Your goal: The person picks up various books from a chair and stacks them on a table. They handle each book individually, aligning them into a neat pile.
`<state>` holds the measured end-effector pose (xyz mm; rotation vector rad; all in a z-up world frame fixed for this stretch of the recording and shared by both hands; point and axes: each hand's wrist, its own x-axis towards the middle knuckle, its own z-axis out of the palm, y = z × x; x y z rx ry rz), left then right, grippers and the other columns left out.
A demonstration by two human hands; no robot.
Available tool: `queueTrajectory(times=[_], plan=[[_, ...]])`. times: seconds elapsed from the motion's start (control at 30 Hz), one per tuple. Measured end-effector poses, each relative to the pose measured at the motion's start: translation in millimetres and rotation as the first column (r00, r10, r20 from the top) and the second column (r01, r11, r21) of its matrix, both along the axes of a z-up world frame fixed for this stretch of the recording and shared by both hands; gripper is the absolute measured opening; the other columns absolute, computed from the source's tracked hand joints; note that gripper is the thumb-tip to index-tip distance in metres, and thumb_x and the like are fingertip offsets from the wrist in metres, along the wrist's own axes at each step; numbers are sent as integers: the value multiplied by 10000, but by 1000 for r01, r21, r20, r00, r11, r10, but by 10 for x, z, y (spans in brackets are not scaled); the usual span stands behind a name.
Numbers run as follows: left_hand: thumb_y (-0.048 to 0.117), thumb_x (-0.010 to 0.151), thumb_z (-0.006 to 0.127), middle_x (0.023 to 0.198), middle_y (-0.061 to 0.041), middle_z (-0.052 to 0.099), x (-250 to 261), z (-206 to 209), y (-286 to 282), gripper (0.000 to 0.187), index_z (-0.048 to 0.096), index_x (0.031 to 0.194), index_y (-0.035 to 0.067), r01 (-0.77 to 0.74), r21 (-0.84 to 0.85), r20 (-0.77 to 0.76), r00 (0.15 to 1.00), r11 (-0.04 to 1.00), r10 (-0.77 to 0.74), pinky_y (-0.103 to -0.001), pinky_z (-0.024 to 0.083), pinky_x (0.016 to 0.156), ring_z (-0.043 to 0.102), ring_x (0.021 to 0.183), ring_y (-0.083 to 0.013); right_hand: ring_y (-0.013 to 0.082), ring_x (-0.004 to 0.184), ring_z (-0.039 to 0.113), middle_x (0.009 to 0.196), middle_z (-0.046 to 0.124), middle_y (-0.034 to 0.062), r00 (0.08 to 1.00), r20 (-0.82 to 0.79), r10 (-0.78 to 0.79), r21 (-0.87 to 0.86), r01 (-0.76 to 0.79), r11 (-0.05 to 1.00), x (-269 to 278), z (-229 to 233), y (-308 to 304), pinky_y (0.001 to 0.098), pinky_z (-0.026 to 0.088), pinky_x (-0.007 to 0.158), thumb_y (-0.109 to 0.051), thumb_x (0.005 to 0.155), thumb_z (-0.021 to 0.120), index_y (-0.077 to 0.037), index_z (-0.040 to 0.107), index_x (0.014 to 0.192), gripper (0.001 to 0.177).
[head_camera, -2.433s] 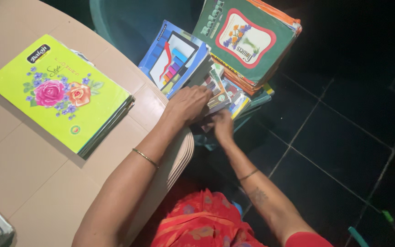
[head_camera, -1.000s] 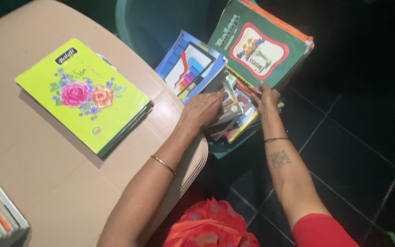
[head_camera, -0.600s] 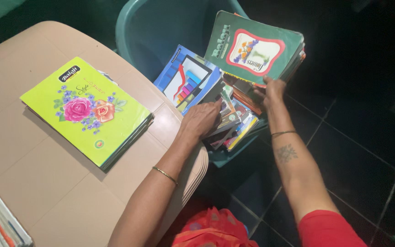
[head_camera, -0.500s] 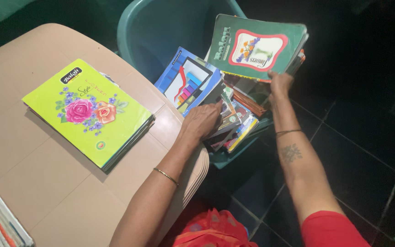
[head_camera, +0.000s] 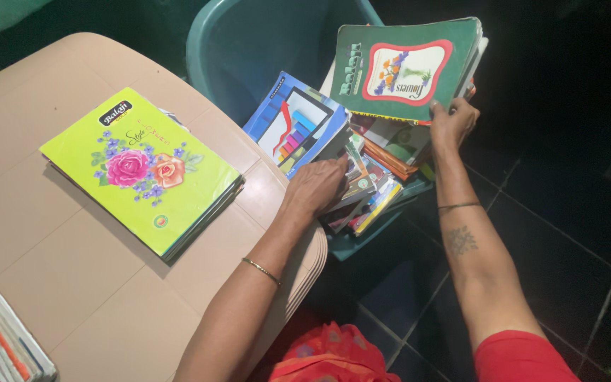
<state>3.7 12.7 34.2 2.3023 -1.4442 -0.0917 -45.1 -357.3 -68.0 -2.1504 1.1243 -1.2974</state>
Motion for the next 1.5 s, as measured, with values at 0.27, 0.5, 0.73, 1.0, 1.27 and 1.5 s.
queueTrajectory(times=[0.27,0.5,0.73,1.0,1.27,1.5], plan=[[164,961,531,901,-221,720,15,-33,-16,284,631,1134,-38,-1,-15,22,1000,1000,1,-486,566,699,720,819,-381,262,933,750,1043,711,215,924,354,143,174,-216,961,-2,217,273,398,587,842,-57,694,866,38,540,1080,514],[117,968,495,919,-228,721,30,-44,-29,287,638,1168,-32,-4,-12,32,999,1000,4,-488,565,711,723,822,-388,311,908,752,1075,704,218,768,622,152,636,-610,473,-23,472,287,415,638,793,84,751,662,133,640,1137,390],[141,963,511,843,-233,714,25,-34,-26,283,644,1149,-27,-15,17,15,1000,1000,14,-491,561,717,720,804,-386,312,945,726,1077,695,210,670,705,231,431,-664,611,-210,431,45,404,621,842,97,809,632,169,649,1138,337],[141,948,518,851,-224,716,11,-14,-5,267,643,1110,-30,-17,-6,38,999,1000,17,-488,561,692,720,799,-383,396,1051,751,1171,674,255,505,863,-22,459,-763,456,-534,1146,450,524,626,913,76,843,588,109,600,1208,367],[170,960,515,871,-210,719,35,-37,-14,226,651,1036,7,-28,-11,1,1000,1000,28,-482,562,700,721,809,-374,406,1165,700,1241,651,229,321,943,-82,330,-880,343,-693,1361,1017,582,565,1017,15,922,573,48,563,1276,355],[439,1034,489,858,-211,723,-57,193,82,455,658,953,24,-81,-116,-157,986,990,62,-496,528,752,689,851,-383,298,1212,668,1293,674,133,188,981,-40,192,-972,139,-893,1216,1714,458,525,1120,-75,967,638,-26,577,1342,383]])
